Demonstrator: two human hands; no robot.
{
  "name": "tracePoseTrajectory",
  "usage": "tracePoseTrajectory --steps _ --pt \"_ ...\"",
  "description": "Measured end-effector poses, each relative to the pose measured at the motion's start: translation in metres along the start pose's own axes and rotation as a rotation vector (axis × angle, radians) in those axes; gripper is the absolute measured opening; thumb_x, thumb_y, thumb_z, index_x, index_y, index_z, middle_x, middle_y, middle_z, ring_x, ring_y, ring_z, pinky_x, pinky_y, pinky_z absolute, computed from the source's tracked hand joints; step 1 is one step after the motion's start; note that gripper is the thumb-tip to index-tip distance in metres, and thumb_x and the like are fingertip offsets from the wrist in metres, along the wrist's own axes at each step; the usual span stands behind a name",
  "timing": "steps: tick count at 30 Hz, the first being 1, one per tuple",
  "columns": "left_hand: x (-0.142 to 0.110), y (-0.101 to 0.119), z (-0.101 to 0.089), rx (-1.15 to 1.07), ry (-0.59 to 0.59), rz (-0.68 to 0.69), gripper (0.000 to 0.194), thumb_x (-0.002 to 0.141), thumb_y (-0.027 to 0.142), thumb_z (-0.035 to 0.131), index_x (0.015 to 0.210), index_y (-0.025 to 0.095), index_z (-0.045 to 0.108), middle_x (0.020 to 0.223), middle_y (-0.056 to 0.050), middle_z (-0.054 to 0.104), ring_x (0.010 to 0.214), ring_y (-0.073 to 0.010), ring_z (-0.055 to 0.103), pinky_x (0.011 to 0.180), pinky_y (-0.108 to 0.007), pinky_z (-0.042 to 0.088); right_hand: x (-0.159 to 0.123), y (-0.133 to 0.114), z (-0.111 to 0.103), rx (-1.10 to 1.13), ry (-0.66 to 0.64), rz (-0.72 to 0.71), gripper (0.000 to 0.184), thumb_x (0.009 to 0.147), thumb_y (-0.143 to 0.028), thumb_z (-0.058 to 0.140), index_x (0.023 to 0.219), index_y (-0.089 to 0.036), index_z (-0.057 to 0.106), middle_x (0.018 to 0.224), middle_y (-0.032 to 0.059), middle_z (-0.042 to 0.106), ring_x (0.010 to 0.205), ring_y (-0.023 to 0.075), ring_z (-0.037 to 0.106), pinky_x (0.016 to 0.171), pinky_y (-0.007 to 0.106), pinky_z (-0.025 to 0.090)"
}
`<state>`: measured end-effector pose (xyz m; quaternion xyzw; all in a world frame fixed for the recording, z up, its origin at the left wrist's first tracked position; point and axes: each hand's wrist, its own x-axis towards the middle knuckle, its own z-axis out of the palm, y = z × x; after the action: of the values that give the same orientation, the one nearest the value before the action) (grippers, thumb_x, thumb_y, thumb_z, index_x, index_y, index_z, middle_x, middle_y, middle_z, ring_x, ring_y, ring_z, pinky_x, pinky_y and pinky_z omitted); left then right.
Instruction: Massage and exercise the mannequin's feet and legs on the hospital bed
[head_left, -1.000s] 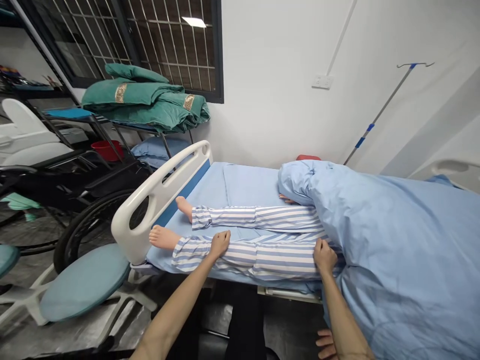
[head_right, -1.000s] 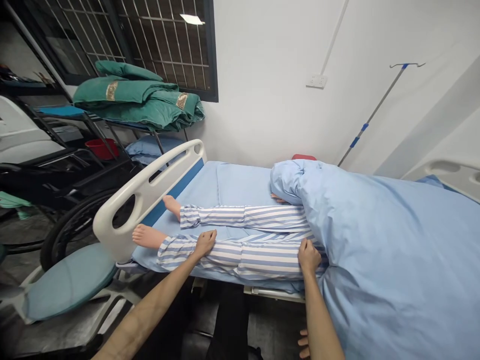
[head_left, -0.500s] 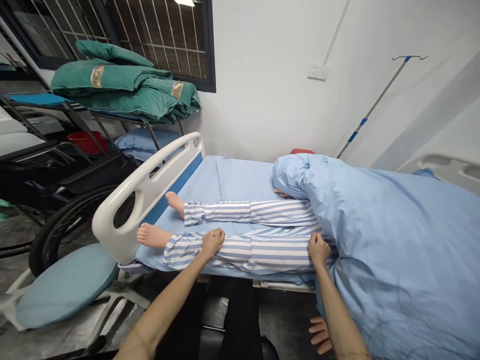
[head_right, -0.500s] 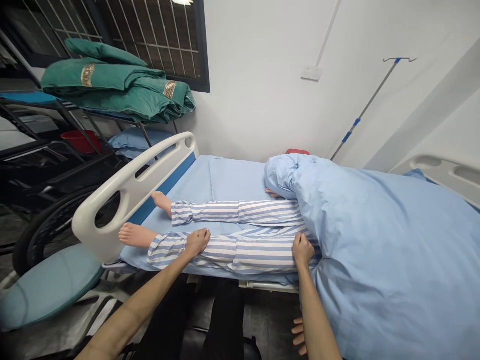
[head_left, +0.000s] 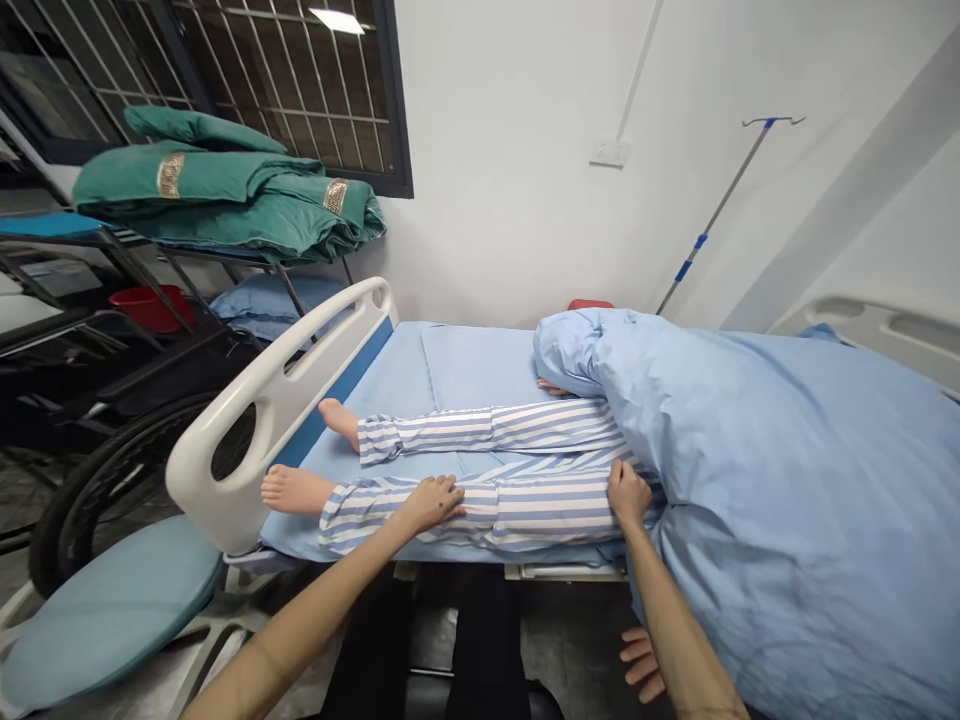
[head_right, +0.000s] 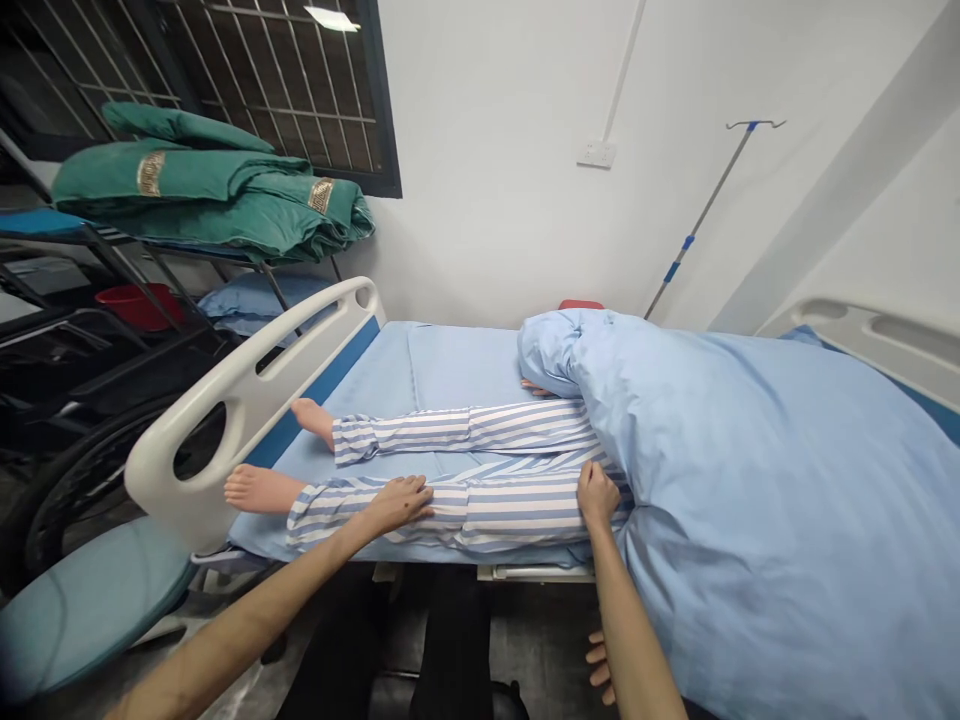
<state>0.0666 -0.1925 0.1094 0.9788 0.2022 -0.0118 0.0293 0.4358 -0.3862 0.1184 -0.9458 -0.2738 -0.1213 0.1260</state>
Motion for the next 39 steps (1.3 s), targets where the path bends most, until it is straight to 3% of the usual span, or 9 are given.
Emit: tracePoseTrajectory --steps 3,8,14,21,26,29,34,39 --pt "0.007 -0.001 -0.01 0.004 -0.089 0.034 0.017 0.096 0.029 0.05 0.098 0.02 0.065 0.099 -0.011 0.066 0.082 -0.0226 0.065 0.071 -0.031 0.045 -0.001 -0.001 -0.003 0.002 -0.01 -0.008 0.042 0.103 -0.034 0.037 0.092 -0.014 0.072 0.076 0.0094 0.071 0.06 0.0141 0.054 0.058 0.028 0.019" --pt "0.002 -0.002 -0.023 0.011 -0.109 0.102 0.017 0.086 0.006 0.051 0.09 0.017 0.063 0.087 -0.009 0.067 0.076 -0.021 0.066 0.067 -0.03 0.045 -0.001 -0.001 -0.004 0.019 -0.001 -0.016 0.042 0.103 -0.033 0.037 0.091 -0.013 0.072 0.074 0.0096 0.07 0.058 0.0134 0.052 0.058 0.027 0.02" --pt "-0.004 0.002 -0.039 0.073 -0.116 0.151 0.018 0.089 0.008 0.046 0.09 0.016 0.061 0.086 -0.012 0.068 0.074 -0.0228 0.066 0.067 -0.032 0.046 0.001 0.001 -0.001 0.034 0.015 -0.024 0.039 0.103 -0.032 0.04 0.089 -0.013 0.072 0.073 0.009 0.069 0.056 0.0121 0.048 0.058 0.028 0.017" --pt "-0.03 -0.036 -0.055 0.016 -0.095 -0.008 0.017 0.088 0.01 0.046 0.084 0.018 0.06 0.084 -0.007 0.067 0.07 -0.0191 0.063 0.068 -0.029 0.044 0.0 0.001 -0.001 0.065 0.035 -0.036 0.035 0.102 -0.028 0.043 0.085 -0.014 0.071 0.069 0.0048 0.066 0.053 0.009 0.041 0.058 0.028 0.014" --pt "-0.034 -0.012 -0.041 0.008 -0.042 -0.103 0.029 0.098 0.037 0.041 0.089 0.018 0.063 0.088 -0.01 0.069 0.078 -0.0222 0.066 0.07 -0.03 0.046 -0.001 0.0 -0.001 0.065 0.026 -0.04 0.035 0.102 -0.03 0.044 0.086 -0.013 0.07 0.07 0.0044 0.066 0.053 0.0086 0.041 0.058 0.029 0.013" --pt "-0.034 -0.003 -0.027 -0.128 0.023 -0.196 0.033 0.099 0.04 0.036 0.089 0.021 0.061 0.093 -0.008 0.071 0.088 -0.021 0.067 0.077 -0.029 0.047 -0.001 0.001 0.0 0.051 0.012 -0.037 0.035 0.103 -0.03 0.043 0.088 -0.014 0.071 0.073 0.0054 0.068 0.054 0.0092 0.044 0.059 0.028 0.015" --pt "-0.053 -0.027 -0.007 -0.308 0.244 -0.528 0.029 0.096 0.035 0.03 0.078 0.023 0.05 0.086 -0.003 0.068 0.088 -0.0188 0.065 0.083 -0.029 0.046 0.0 0.001 0.005 0.039 -0.027 -0.027 0.038 0.104 -0.032 0.039 0.093 -0.014 0.071 0.078 0.0082 0.071 0.056 0.0114 0.05 0.058 0.028 0.018" --pt "-0.076 -0.06 0.011 -0.313 0.386 -0.71 0.024 0.093 0.034 0.033 0.073 0.024 0.042 0.083 -0.004 0.065 0.089 -0.0198 0.062 0.085 -0.031 0.045 0.0 0.004 0.008 0.009 -0.039 -0.045 0.038 0.103 -0.032 0.038 0.092 -0.014 0.069 0.082 0.0099 0.072 0.059 0.014 0.054 0.059 0.029 0.019"
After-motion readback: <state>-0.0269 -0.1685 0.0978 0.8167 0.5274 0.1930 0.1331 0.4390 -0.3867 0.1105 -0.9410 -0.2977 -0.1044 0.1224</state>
